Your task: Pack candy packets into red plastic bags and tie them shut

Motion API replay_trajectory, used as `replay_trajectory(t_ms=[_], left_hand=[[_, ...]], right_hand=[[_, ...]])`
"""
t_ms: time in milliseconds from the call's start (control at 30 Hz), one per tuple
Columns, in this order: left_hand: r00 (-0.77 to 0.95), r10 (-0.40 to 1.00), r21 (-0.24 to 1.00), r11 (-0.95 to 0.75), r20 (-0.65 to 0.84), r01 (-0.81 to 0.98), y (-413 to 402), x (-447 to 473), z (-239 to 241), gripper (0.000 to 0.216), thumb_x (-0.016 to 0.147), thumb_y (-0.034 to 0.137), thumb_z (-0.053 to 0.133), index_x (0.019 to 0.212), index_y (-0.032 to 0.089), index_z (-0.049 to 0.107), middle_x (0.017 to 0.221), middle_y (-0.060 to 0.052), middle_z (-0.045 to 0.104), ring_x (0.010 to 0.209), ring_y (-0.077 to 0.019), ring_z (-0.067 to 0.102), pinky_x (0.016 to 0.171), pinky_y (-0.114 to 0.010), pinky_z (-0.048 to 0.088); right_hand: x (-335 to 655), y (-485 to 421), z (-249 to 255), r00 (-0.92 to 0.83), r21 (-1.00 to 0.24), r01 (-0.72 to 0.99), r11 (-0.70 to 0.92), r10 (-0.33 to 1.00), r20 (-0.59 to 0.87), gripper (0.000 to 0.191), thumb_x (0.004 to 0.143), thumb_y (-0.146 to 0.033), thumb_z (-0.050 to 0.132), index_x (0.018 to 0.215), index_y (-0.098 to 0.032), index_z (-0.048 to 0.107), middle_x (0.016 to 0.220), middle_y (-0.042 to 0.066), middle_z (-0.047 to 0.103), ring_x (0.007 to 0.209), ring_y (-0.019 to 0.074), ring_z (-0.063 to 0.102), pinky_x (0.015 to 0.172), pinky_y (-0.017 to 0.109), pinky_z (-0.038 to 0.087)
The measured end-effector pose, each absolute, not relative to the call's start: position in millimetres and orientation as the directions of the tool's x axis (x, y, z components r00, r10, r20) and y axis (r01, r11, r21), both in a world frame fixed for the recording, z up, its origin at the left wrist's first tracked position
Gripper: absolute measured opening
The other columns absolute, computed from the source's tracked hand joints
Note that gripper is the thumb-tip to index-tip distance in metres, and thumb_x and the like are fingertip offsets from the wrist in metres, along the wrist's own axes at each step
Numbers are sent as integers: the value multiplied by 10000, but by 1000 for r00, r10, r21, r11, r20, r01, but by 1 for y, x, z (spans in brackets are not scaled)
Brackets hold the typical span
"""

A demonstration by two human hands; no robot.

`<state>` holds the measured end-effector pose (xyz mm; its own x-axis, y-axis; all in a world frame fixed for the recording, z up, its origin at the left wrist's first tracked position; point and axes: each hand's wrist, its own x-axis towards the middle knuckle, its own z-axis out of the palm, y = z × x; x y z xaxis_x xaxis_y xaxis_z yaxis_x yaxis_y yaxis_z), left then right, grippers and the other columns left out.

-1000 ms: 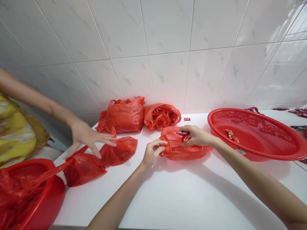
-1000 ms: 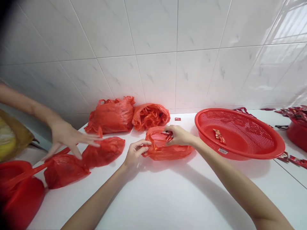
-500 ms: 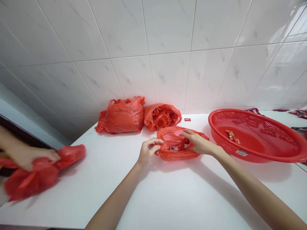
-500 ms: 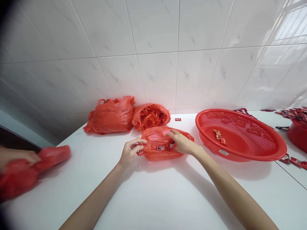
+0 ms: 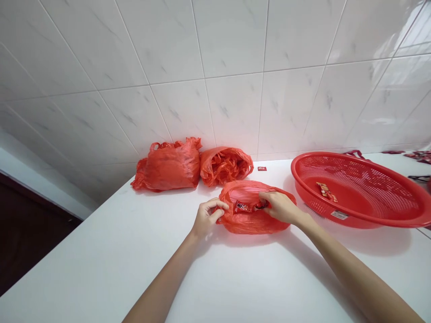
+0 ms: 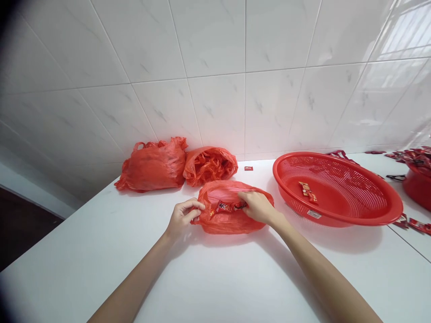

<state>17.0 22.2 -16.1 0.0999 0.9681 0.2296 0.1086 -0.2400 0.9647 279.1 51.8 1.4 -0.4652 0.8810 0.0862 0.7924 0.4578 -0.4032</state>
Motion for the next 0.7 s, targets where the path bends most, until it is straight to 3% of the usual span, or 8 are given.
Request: replay_trajectory(t_ms=[100,233,300,367,433,500,600,700], left_hand=[[101,964,955,-259,247,145,25,14,-21,144,667,196,574,669,184,717,694,-15,627,562,-113,493,533,-250,397],[-25,946,909,-302,322,287,27,13,-25,173,731,184,553,741,192,725,786,-36,665,659,-151,578,593,-270,478],[-139,858,805,-392,495,445,26,15,-25,177,778,195,590,858,202,747,995,-70,687,896,-205,650,775,-325,549],[-154,709,640,-495,689,588,22,20,-22,194,815,203,632,975,208,742,1199,-97,644,1114,-247,630,965,-398,530],[-45,597,487,-606,801,629,16,29,-17,197,863,183,621,1029,209,723,1228,-97,634,1145,-238,633,1016,-411,518],[89,575,429,-696,813,576,10,41,-13,208,912,161,577,1068,208,706,1166,-84,667,1089,-207,664,985,-373,544],[201,702,561,-680,683,472,4,61,-10,277,932,225,589,1195,191,668,1171,-100,697,1067,-214,684,941,-351,568],[248,860,790,-508,446,343,6,72,-13,291,934,339,608,1154,169,692,1075,-99,738,985,-232,701,880,-349,577]], right_hand=[[281,50,0,-416,-470,776,421,901,121,177,824,-192,536,763,-242,377,764,9,581,695,195,549,594,280,339],[282,47,-5,-392,-706,597,381,906,157,197,818,-350,582,772,-232,432,772,-13,545,703,172,518,634,285,382],[281,47,-9,-352,-790,514,335,922,162,200,796,-397,610,808,-222,514,771,-13,560,712,177,524,665,305,409],[279,45,-14,-301,-865,416,281,940,160,260,765,-434,661,879,-214,581,827,3,615,767,198,570,703,328,447],[276,41,-17,-278,-928,296,224,950,141,323,730,-442,726,924,-213,607,906,22,670,842,221,620,734,340,486],[272,36,-16,-302,-969,189,158,948,96,359,703,-438,777,927,-213,610,926,33,701,850,227,648,716,339,512],[267,29,-12,-331,-987,105,125,940,84,376,674,-423,828,910,-204,634,887,37,715,805,215,655,684,328,522],[262,22,-8,-332,-988,67,141,937,111,339,681,-411,848,876,-198,670,829,18,689,728,177,623,654,305,505]])
